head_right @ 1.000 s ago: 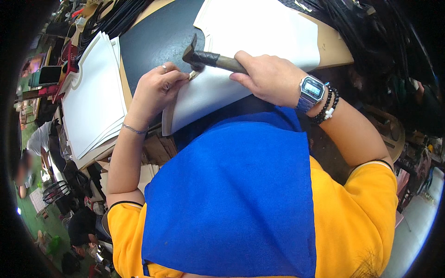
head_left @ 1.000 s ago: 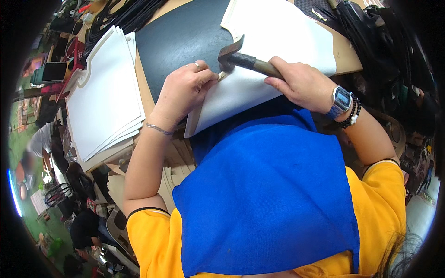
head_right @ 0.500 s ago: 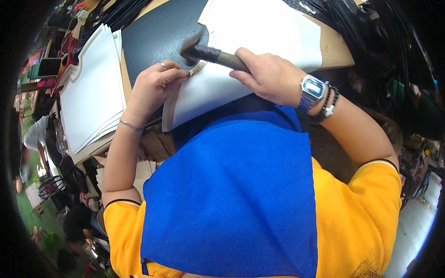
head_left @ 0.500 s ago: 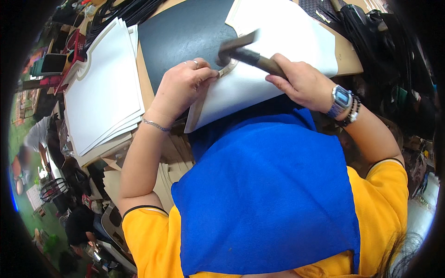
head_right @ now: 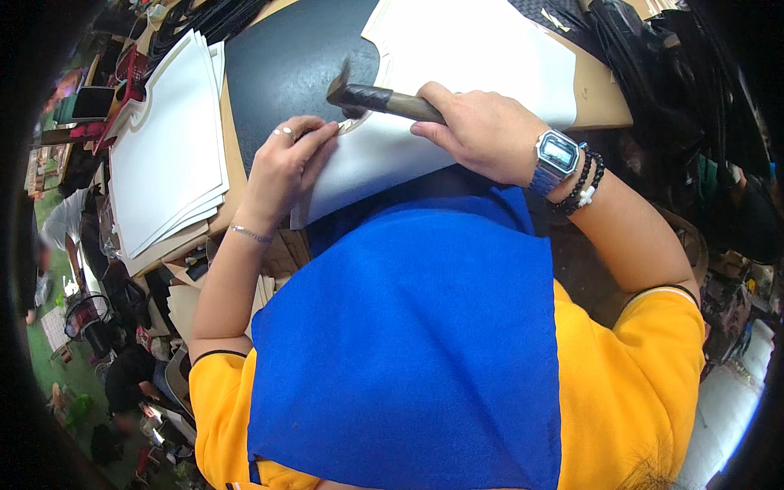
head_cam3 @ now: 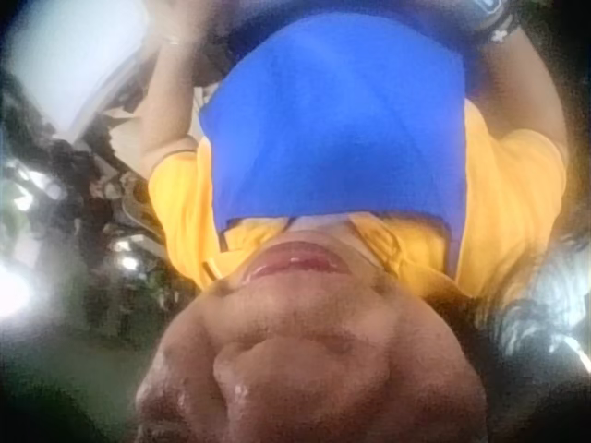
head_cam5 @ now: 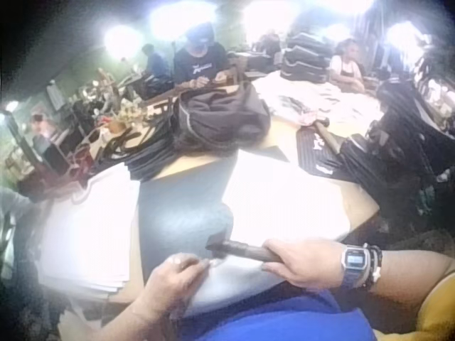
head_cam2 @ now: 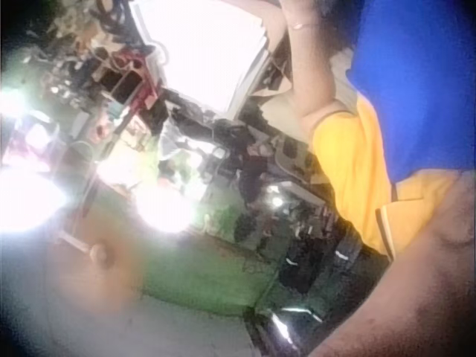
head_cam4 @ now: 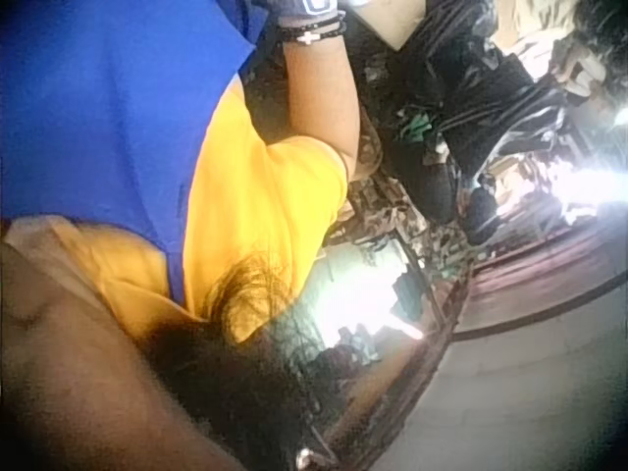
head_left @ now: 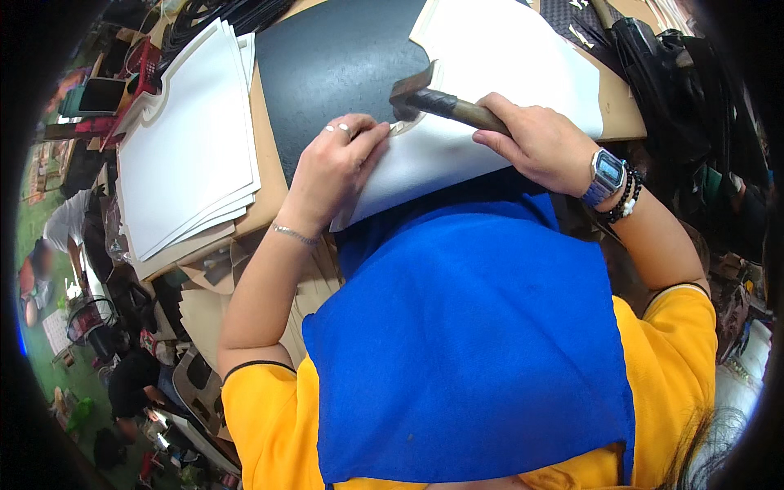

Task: The person uses a hammer to tap a small metal tool along the curved edge of a white material piece, likely to shape or secure a seam. They repeatedly lift the material to inspect the edge and reposition it on the work surface while continuing the hammering process.

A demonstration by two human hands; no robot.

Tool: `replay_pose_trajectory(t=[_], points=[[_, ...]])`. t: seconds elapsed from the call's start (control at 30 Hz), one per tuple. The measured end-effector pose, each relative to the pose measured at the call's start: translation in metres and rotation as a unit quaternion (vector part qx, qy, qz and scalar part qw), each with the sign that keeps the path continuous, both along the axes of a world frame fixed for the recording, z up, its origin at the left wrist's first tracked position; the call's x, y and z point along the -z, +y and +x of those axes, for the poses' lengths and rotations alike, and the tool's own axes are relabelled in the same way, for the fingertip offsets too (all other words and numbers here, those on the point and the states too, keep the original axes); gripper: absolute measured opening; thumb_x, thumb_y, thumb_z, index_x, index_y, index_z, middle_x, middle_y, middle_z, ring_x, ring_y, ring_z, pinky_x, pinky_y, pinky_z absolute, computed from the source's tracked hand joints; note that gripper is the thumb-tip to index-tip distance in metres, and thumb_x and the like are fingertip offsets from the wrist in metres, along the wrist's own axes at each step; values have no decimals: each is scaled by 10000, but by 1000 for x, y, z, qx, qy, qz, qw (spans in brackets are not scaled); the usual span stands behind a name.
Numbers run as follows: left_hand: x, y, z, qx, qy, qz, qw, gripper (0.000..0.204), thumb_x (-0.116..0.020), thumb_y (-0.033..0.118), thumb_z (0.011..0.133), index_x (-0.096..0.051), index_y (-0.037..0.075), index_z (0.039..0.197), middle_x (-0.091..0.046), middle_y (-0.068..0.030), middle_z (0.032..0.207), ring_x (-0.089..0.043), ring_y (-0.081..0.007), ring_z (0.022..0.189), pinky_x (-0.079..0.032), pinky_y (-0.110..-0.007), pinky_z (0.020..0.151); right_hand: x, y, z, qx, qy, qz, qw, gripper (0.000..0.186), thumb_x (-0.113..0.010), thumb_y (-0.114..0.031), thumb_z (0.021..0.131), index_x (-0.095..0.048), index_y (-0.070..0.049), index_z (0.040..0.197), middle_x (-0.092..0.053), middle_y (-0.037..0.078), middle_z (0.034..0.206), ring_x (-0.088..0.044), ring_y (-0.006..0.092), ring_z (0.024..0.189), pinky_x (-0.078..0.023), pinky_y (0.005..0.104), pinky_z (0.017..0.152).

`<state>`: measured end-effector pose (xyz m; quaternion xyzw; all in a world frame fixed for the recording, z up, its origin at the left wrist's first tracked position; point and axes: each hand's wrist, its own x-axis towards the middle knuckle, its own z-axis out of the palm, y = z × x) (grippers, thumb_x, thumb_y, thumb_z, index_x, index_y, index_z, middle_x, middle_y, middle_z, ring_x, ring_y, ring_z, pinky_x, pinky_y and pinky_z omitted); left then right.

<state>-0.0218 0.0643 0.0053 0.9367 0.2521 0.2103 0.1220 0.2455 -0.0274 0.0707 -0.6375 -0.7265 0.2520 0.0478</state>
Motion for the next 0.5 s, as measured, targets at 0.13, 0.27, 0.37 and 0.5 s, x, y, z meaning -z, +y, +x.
replay_pose_trajectory(t=[0.13, 0.27, 0.37, 0.5], points=[[-3, -11, -8, -20, 16, 54, 998, 286, -771, 304, 803, -716, 137, 1028, -681, -51, 1046, -650, -253, 1048, -337, -571, 1072, 10, 0, -2, -20, 30, 21, 999, 346, -509, -369, 990, -483, -55, 1133, -643, 223, 788, -645, 411, 769, -505, 481, 685], [6, -19, -11, -101, -17, 45, 994, 320, -757, 427, 788, -672, 129, 870, -660, -45, 1031, -633, -232, 1032, -311, -640, 1049, 14, 4, -7, -36, 70, 47, 996, 323, -531, -330, 988, -473, -45, 1126, -625, 224, 781, -633, 409, 753, -489, 464, 675], [2, -26, -10, -190, -11, 28, 981, 403, -766, 499, 749, -630, 123, 802, -644, -39, 1050, -623, -224, 1016, -335, -625, 1031, 8, 10, -12, -47, 81, 15, 995, 332, -541, -327, 980, -479, -47, 1148, -633, 234, 820, -637, 414, 789, -490, 469, 690], [-5, -22, -3, -232, -3, 1, 973, 456, -767, 542, 716, -634, 115, 806, -627, -35, 1055, -612, -225, 997, -394, -544, 971, 24, 15, -12, -34, 126, 59, 990, 345, -542, -354, 971, -498, -52, 1131, -643, 242, 835, -636, 431, 817, -493, 495, 711]])
